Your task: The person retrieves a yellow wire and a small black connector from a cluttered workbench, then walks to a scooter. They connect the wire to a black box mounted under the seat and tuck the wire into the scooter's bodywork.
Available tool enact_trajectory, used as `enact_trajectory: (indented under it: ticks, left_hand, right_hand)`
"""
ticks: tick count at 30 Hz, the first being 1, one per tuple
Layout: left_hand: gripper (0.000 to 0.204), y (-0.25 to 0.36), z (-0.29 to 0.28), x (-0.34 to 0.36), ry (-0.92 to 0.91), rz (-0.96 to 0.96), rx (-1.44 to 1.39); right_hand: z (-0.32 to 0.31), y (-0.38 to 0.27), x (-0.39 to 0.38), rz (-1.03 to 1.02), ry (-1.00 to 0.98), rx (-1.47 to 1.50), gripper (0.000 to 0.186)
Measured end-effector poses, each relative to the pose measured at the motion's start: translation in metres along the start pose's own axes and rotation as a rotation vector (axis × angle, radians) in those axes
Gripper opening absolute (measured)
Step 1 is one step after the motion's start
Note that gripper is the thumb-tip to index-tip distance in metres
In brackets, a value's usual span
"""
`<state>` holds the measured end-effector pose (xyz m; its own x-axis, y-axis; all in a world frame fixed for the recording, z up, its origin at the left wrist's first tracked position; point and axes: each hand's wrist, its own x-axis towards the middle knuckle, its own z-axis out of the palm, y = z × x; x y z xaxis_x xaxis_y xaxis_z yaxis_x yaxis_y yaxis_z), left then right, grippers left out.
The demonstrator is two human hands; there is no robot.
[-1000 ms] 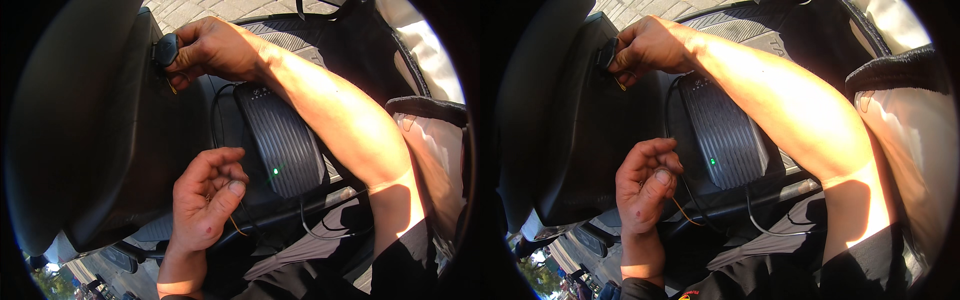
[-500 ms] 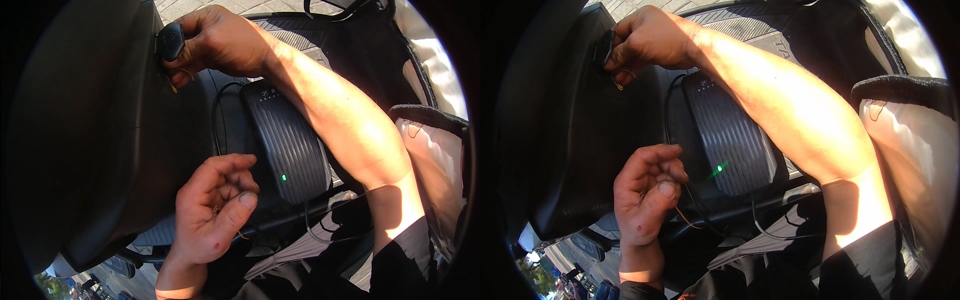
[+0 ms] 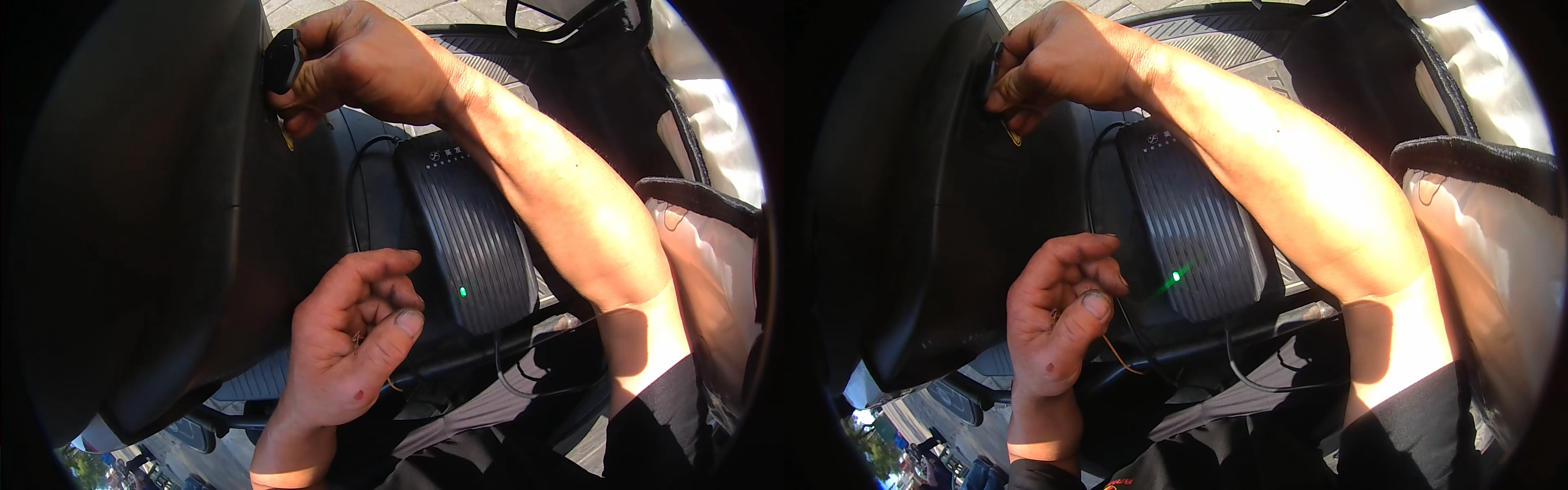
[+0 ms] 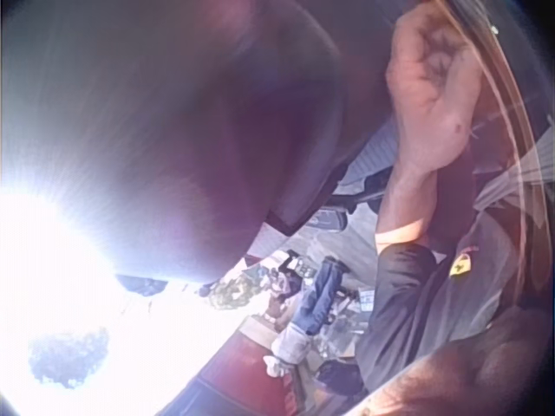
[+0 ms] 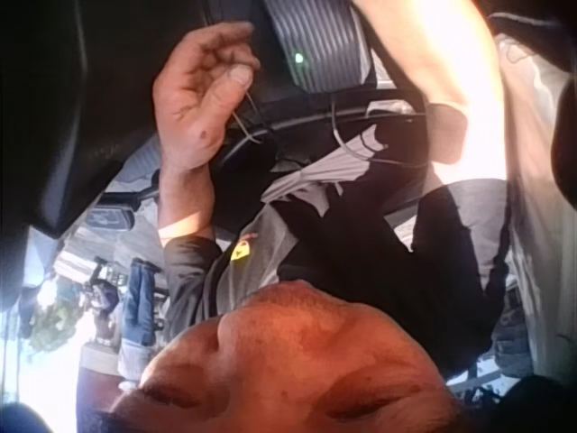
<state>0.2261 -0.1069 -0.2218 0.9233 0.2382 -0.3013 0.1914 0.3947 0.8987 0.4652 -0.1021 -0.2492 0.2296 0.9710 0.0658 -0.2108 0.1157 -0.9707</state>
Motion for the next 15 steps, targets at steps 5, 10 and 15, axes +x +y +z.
enact_trajectory:
  ticks: [5, 10, 15]
  left_hand:
    - [0.04, 0.0007, 0.0018, -0.0001, 0.0, 0.008, 0.044]
    - [0.039, -0.0047, -0.0027, 0.0012, 0.016, 0.044, 0.088]
    - [0.039, -0.0036, -0.0024, 0.0013, 0.051, 0.048, 0.093]
  right_hand:
    - [0.0043, 0.0034, -0.011, -0.066, 0.097, -0.098, 0.022]
    - [0.003, 0.0043, -0.0077, -0.051, 0.053, -0.087, 0.025]
    - [0.0012, 0.001, -0.0047, -0.067, 0.019, -0.127, 0.022]
